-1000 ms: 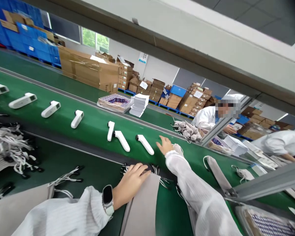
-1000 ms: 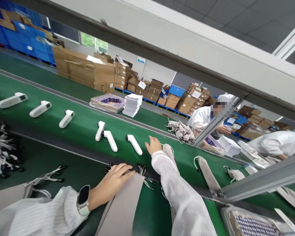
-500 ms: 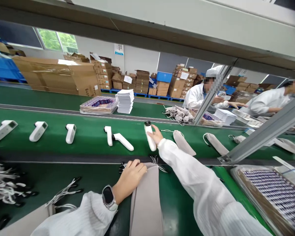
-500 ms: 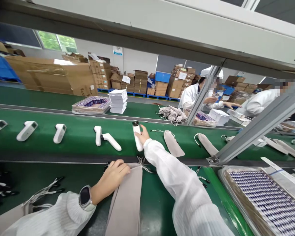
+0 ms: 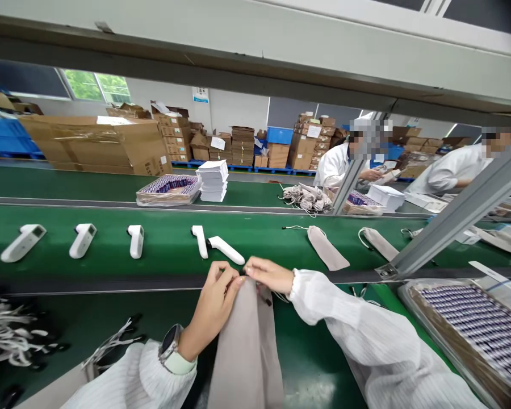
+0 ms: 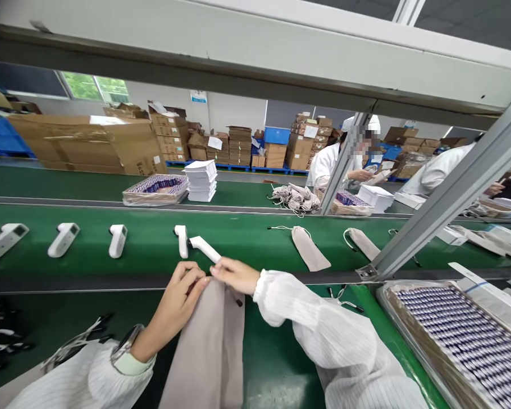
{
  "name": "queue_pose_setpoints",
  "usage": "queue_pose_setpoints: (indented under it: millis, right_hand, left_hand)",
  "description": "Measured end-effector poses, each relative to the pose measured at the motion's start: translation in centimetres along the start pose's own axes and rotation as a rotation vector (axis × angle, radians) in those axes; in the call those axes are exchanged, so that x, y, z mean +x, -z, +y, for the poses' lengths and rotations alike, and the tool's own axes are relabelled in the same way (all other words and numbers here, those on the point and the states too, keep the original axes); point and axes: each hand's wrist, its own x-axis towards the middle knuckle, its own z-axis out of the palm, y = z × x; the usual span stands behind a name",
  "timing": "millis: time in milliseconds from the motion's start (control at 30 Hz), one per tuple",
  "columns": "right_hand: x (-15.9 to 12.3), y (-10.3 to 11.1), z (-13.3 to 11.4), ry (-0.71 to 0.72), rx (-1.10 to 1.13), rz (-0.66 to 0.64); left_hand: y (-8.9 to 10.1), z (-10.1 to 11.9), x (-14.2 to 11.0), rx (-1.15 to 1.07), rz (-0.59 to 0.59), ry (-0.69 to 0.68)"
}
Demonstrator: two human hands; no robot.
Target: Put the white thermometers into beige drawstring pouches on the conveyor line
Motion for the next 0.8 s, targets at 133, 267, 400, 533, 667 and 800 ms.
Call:
queue_pose_setpoints:
  millis: [133, 267, 400, 533, 667, 800]
  right_hand:
    - [-1.8, -0.7, 1.1, -0.078, -0.174, -0.086]
    - [-3.2, 3.7, 0.9, 0.231, -0.508, 0.421]
    - [-4.5, 6.8, 1.4, 0.341, -0.607, 0.511]
    - [-5.7, 1.1, 2.8, 0.338, -0.297, 0.014]
    - [-5.3, -1.5, 2.6, 0.265, -0.114, 0.06]
    - [-3.6, 8.1, 0.5, 0.213, -0.321, 0.756]
  left_hand:
    - [1.2, 0.0, 0.5, 0.067, -0.029, 0.056]
    - [3.7, 1.5, 0.6, 0.013, -0.355, 0.2]
    - [5.2, 3.9, -0.1, -0.296, -0.601, 0.196]
    - [3.7, 4.7, -1.0, -0.495, -0.487, 0.133]
    - [0.9, 3.4, -1.7, -0.295, -0.281, 0.0]
    - [-2.4, 1.1, -2.8, 0.097, -0.346, -0.286]
